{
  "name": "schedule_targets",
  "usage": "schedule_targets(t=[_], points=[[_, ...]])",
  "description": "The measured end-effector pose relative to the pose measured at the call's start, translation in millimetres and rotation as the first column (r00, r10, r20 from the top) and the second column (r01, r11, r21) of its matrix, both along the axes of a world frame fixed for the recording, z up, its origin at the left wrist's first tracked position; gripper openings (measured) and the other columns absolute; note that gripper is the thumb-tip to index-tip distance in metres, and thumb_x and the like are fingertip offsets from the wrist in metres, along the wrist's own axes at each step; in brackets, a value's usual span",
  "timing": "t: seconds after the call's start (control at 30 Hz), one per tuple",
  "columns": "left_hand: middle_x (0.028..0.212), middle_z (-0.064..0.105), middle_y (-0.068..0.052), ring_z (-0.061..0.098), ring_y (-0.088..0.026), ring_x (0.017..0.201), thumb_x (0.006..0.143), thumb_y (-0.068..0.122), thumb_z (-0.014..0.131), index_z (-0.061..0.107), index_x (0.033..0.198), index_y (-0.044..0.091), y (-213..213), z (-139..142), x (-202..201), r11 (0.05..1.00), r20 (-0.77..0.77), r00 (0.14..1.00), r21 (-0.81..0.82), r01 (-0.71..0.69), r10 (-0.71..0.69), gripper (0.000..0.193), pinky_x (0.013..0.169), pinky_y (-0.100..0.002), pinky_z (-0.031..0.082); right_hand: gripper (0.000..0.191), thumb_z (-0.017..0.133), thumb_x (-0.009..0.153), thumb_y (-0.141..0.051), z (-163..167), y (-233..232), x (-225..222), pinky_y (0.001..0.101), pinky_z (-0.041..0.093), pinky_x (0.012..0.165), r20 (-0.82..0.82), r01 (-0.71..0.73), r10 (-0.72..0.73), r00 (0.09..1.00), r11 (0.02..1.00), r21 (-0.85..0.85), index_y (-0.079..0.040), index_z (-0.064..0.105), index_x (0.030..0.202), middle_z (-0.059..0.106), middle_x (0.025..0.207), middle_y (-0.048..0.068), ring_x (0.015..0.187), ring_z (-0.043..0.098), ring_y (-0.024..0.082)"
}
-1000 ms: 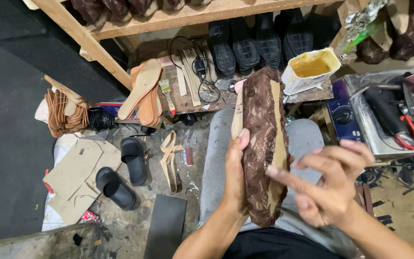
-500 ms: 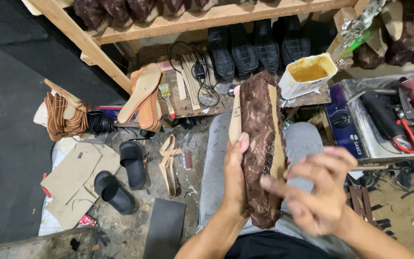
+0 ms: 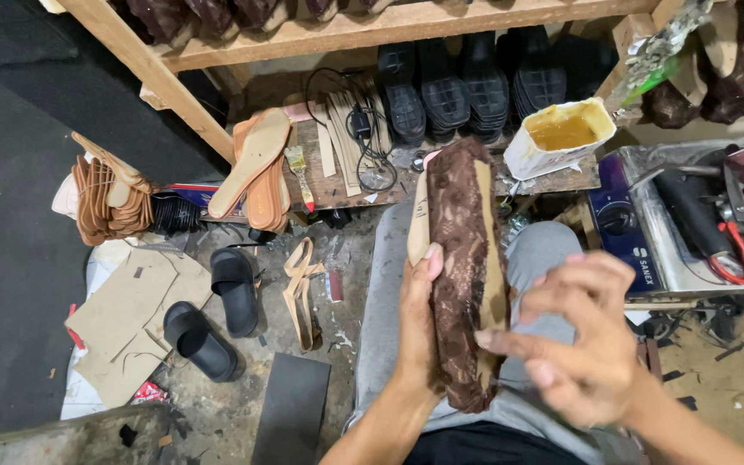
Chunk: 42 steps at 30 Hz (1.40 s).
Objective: The person holds a shoe sole with a dark tacky coating on their lap and spreads a yellow adhesive over the exposed insole area using their fingers. They repeatedly dip their hand into a container of adhesive on the workbench and continue rubbing the glue across the sole surface.
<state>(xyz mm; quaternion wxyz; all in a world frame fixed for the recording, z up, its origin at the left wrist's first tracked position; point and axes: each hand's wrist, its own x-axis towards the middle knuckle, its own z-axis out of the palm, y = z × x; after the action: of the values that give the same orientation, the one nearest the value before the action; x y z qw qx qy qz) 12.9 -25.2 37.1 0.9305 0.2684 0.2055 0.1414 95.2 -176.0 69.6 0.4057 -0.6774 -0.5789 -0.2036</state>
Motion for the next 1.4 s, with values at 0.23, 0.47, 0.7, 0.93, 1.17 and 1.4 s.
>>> schedule_targets(t=[0.23, 0.47, 0.7, 0.93, 1.17, 1.4], points=[[0.143, 0.055, -0.012, 0.066, -0.031, 0.115, 0.089, 0.035, 0.055, 0.017, 0.16, 0.045, 12, -12, -20, 0.989, 0.061, 0.998, -0.144, 0.042, -0.033, 0.081, 0.088, -0.057, 0.06, 0.032, 0.06, 0.1, -0.012, -56, 9, 154, 0.0392, 0.042, 0.096, -0.291, 0.425, -0.444, 0.847, 0.896, -0.129, -0.008, 0.067, 0.131, 0.058, 0.106, 0.011, 0.103, 0.052, 0.029], [0.15, 0.048, -0.019, 0.061, -0.035, 0.121, 0.103, 0.037, 0.05, 0.015, 0.168, 0.028, 13, -18, -22, 0.995, 0.298, 0.953, -0.075, 0.068, -0.043, 0.074, 0.09, -0.06, 0.058, 0.055, 0.067, 0.071, -0.005, -124, 28, 259, 0.0555, 0.032, 0.095, 0.361, 0.632, -0.528, 0.769, 0.541, -0.555, -0.026, 0.079, 0.12, 0.058, 0.118, 0.019, 0.114, 0.044, 0.041], [0.154, 0.047, -0.017, 0.061, -0.031, 0.122, 0.106, 0.036, 0.051, 0.015, 0.171, 0.024, 16, -16, -19, 0.998, 0.314, 0.948, -0.025, 0.058, -0.047, 0.075, 0.092, -0.058, 0.058, 0.022, 0.069, 0.081, -0.012, -99, 10, 230, 0.0527, 0.032, 0.101, 0.448, 0.684, -0.517, 0.729, 0.581, -0.442, -0.022, 0.082, 0.097, 0.062, 0.114, 0.01, 0.121, 0.048, 0.035], [0.157, 0.046, -0.018, 0.061, -0.033, 0.125, 0.102, 0.042, 0.055, 0.012, 0.171, 0.025, 8, -2, -15, 0.998, 0.344, 0.937, 0.003, 0.06, -0.057, 0.083, 0.091, -0.054, 0.059, 0.035, 0.053, 0.097, -0.021, -28, 0, 54, 0.0356, 0.038, 0.096, -0.279, 0.135, -0.145, 0.949, 0.989, -0.055, -0.005, 0.071, 0.122, 0.054, 0.109, 0.011, 0.11, 0.046, 0.026], [0.158, 0.043, -0.024, 0.056, -0.033, 0.133, 0.1, 0.036, 0.052, 0.013, 0.169, 0.012, -3, 21, -16, 0.967, 0.304, 0.947, 0.256, 0.024, -0.104, 0.083, 0.109, -0.045, 0.051, 0.056, 0.033, 0.105, -0.036, -5, 8, -15, 0.0426, 0.03, 0.104, -0.329, 0.132, -0.145, 0.933, 0.989, -0.062, -0.003, 0.068, 0.134, 0.051, 0.104, 0.01, 0.105, 0.041, 0.028], [0.16, 0.042, -0.024, 0.052, -0.032, 0.14, 0.101, 0.037, 0.047, 0.013, 0.169, 0.005, -10, 31, -22, 0.915, 0.314, 0.944, 0.402, -0.036, -0.101, 0.082, 0.118, -0.042, 0.044, 0.047, 0.038, 0.102, -0.036, -2, -3, -14, 0.0502, 0.025, 0.098, 0.044, 0.283, -0.282, 0.958, 0.959, -0.017, -0.016, 0.076, 0.122, 0.05, 0.088, 0.004, 0.098, 0.041, 0.028]])
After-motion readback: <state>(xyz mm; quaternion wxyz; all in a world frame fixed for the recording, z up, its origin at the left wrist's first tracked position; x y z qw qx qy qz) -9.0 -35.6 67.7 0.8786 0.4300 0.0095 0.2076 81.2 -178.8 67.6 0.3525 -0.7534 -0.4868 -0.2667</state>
